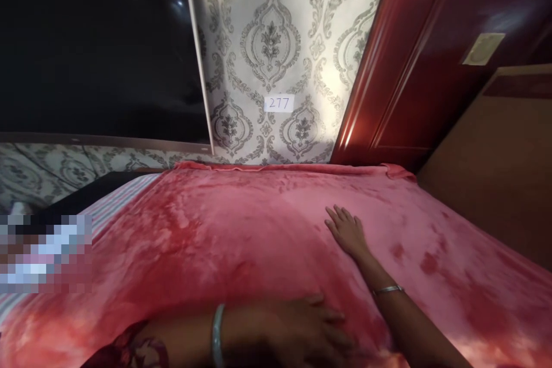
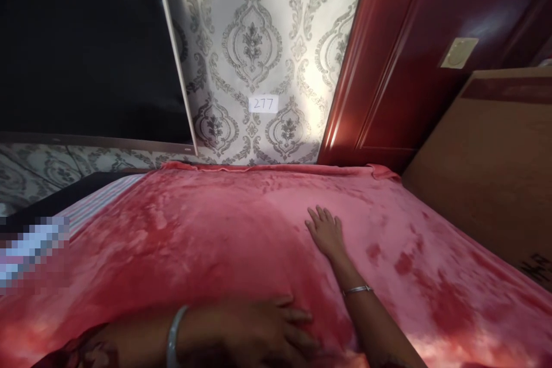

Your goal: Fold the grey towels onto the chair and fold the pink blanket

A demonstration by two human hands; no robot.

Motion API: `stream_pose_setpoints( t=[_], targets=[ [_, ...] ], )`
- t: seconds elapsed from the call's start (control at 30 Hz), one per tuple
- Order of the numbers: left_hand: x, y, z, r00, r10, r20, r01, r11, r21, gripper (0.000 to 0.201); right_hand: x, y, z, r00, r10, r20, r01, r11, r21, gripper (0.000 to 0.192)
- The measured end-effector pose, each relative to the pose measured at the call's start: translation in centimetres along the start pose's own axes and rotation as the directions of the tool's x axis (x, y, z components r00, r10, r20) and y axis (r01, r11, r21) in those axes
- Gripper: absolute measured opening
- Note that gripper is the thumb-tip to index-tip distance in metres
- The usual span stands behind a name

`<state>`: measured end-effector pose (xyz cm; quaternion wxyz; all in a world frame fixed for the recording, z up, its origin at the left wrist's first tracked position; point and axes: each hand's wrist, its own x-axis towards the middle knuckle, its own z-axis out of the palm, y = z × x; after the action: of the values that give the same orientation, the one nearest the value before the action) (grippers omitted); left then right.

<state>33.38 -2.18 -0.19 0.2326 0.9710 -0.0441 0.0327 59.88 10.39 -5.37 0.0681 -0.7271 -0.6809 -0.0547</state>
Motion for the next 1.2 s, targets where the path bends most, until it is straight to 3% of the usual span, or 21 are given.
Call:
stream_pose_setpoints(
  t=[0.07,0.1,0.13,0.17,0.23,0.33,0.4,0.43,0.5,0.7,0.83,1.0,1.2],
  targets=[
    [-0.8,0.0,-1.5,0.997,-0.034,-0.065,0.027,0.995,-0.101,0.049,-0.1,-0.2,-0.5,1.0,0.005,0.014,-0.005,1.0,0.021,0.054],
    [-1.6,-0.6,-2.6,0.981,-0.136,-0.141,0.119,0.985,-0.124,0.05,-0.1,-0.3,-0.7,1.0,0.009,0.021,-0.01,0.999,0.032,0.054],
    [-2.6,-1.7,-3.8,0.931,-0.282,-0.231,0.258,0.958,-0.129,0.05,-0.2,-0.5,-0.9,1.0,0.014,0.026,-0.015,0.999,0.043,0.054],
    [-3.7,-3.0,-5.1,0.844,-0.434,-0.314,0.419,0.9,-0.116,0.05,-0.2,-0.6,-1.1,0.999,0.018,0.03,-0.02,0.998,0.054,0.054],
    [-6.2,-5.9,-7.3,0.627,-0.676,-0.388,0.712,0.699,-0.066,0.051,-0.2,-0.9,-1.5,0.999,0.021,0.036,-0.024,0.997,0.077,0.055],
    [-9.3,-9.6,-9.0,0.327,-0.84,-0.433,0.941,0.33,0.072,0.059,-0.1,-1.2,-2.4,0.998,0.023,0.053,-0.029,0.993,0.115,0.055],
    [-10.6,-11.0,-9.0,0.185,-0.866,-0.464,0.982,0.141,0.127,0.062,-0.1,-1.3,-3.2,0.996,0.017,0.09,-0.03,0.988,0.15,0.055],
    [-11.0,-11.4,-8.8,0.154,-0.866,-0.476,0.984,0.093,0.149,0.063,-0.1,-1.3,-3.7,0.994,0.01,0.11,-0.029,0.985,0.169,0.055],
    [-11.4,-11.8,-8.2,0.148,-0.859,-0.491,0.981,0.063,0.186,0.062,-0.4,-1.3,-4.6,0.991,-0.004,0.137,-0.024,0.98,0.198,0.056],
    [-11.4,-12.5,-7.8,0.186,-0.84,-0.509,0.964,0.058,0.258,0.063,-3.1,-0.9,-5.8,0.989,-0.014,0.146,-0.017,0.978,0.21,0.057],
    [-11.5,-13.0,-8.0,0.192,-0.842,-0.505,0.959,0.051,0.279,0.064,-6.1,1.6,-5.8,0.987,0.024,0.157,-0.053,0.981,0.187,0.057],
    [-11.7,-13.2,-8.0,0.209,-0.832,-0.514,0.963,0.084,0.256,0.065,-10.6,8.0,-5.7,0.953,0.243,0.178,-0.264,0.959,0.101,0.057],
    [-12.5,-14.4,-7.8,0.234,-0.8,-0.553,0.968,0.14,0.206,0.069,-17.3,14.2,-3.5,0.832,0.554,0.02,-0.554,0.833,0.003,0.055]
  ],
)
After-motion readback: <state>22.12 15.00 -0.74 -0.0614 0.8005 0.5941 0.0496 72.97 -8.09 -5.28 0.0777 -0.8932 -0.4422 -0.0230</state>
